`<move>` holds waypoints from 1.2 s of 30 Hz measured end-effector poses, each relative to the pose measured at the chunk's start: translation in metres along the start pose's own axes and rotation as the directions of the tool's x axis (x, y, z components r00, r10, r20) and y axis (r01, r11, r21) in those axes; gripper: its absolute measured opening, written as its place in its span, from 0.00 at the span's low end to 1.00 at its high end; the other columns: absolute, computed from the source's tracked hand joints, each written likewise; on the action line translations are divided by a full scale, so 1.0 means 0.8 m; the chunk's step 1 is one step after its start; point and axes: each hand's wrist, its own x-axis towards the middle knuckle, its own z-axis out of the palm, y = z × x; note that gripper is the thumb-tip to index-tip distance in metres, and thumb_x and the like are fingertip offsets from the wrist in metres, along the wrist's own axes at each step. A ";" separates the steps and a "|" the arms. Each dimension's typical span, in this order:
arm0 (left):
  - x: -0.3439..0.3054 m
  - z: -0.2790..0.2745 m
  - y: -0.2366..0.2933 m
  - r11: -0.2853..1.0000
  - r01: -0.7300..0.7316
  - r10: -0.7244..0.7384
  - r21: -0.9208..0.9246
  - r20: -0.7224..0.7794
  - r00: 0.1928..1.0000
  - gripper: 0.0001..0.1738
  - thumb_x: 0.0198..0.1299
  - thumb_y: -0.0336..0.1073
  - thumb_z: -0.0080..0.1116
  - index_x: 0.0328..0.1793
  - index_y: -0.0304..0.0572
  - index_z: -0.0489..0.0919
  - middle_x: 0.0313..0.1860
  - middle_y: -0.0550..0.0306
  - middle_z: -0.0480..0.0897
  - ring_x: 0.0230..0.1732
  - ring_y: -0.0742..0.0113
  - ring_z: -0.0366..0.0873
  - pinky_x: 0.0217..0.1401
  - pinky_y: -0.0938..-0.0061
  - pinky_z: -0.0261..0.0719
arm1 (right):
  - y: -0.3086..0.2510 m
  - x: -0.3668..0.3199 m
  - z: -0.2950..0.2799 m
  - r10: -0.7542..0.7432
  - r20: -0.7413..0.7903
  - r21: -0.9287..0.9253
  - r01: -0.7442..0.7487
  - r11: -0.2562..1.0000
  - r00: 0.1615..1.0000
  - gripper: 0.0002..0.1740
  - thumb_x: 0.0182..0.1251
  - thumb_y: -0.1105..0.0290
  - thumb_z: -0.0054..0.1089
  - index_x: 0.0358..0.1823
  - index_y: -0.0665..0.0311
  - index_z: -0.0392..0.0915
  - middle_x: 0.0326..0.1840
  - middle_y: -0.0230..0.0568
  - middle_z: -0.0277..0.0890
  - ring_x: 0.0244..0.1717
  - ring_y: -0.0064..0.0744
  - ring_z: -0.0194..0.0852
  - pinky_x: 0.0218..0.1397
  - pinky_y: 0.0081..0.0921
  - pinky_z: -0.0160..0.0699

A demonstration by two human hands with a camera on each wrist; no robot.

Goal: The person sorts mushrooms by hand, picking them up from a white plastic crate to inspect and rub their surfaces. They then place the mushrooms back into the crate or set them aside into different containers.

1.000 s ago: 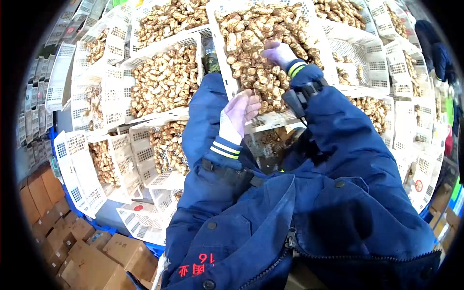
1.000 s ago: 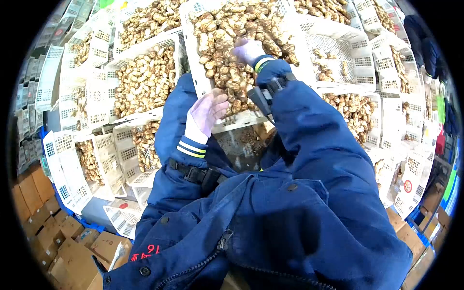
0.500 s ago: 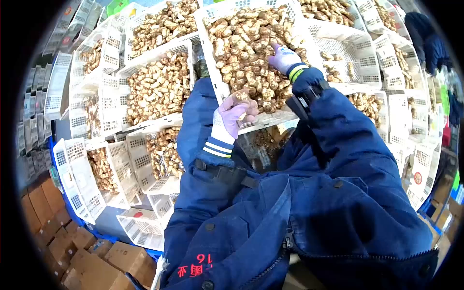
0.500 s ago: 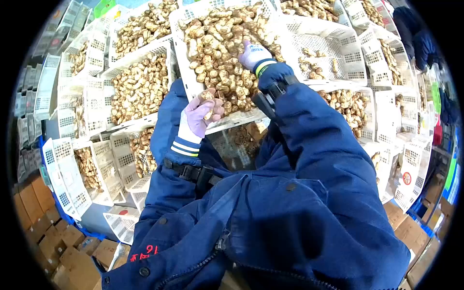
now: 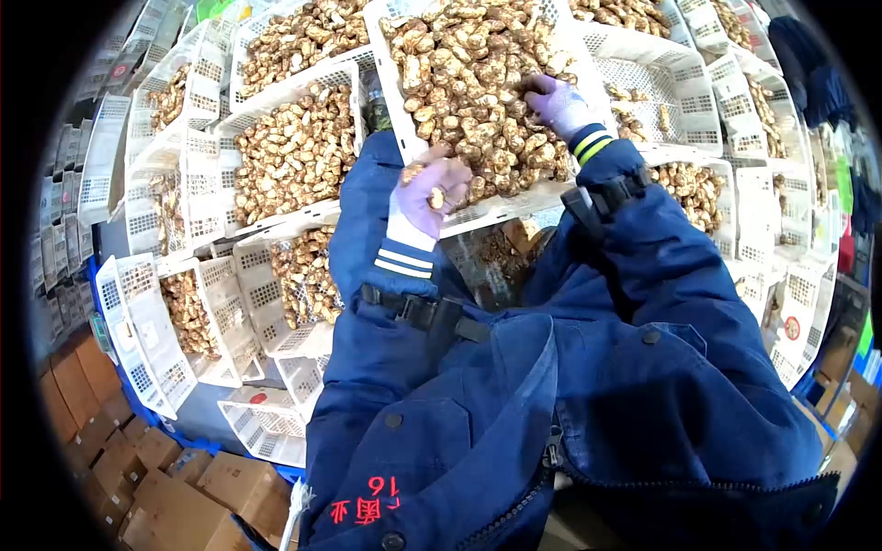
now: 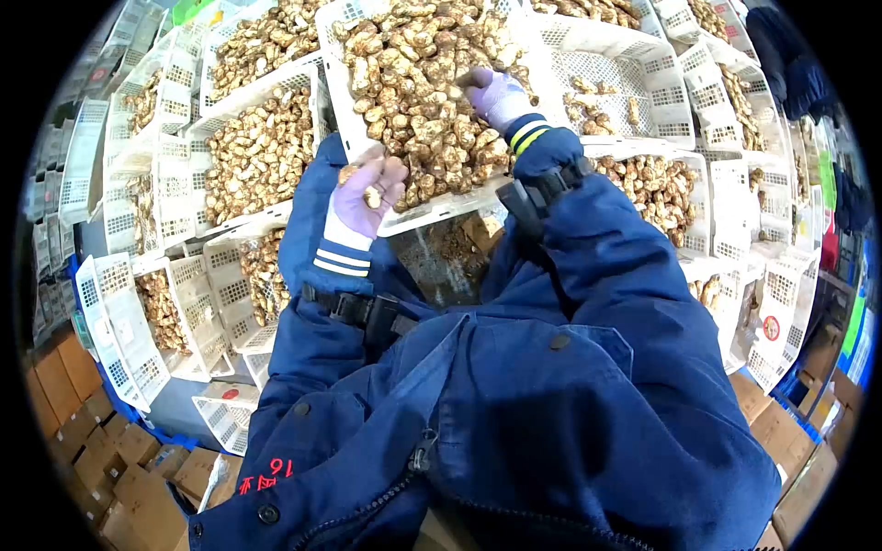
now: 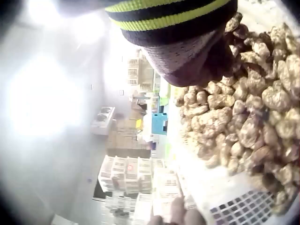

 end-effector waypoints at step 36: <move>-0.097 0.022 0.029 0.933 -0.322 0.359 -0.160 0.409 0.839 0.31 0.59 0.29 0.57 0.70 0.40 0.66 0.66 0.47 0.71 0.62 0.56 0.72 0.69 0.55 0.68 | -0.137 -0.238 0.024 -0.519 -0.114 0.271 0.529 0.804 0.847 0.17 0.64 0.72 0.52 0.53 0.66 0.76 0.35 0.47 0.79 0.37 0.38 0.80 0.42 0.31 0.78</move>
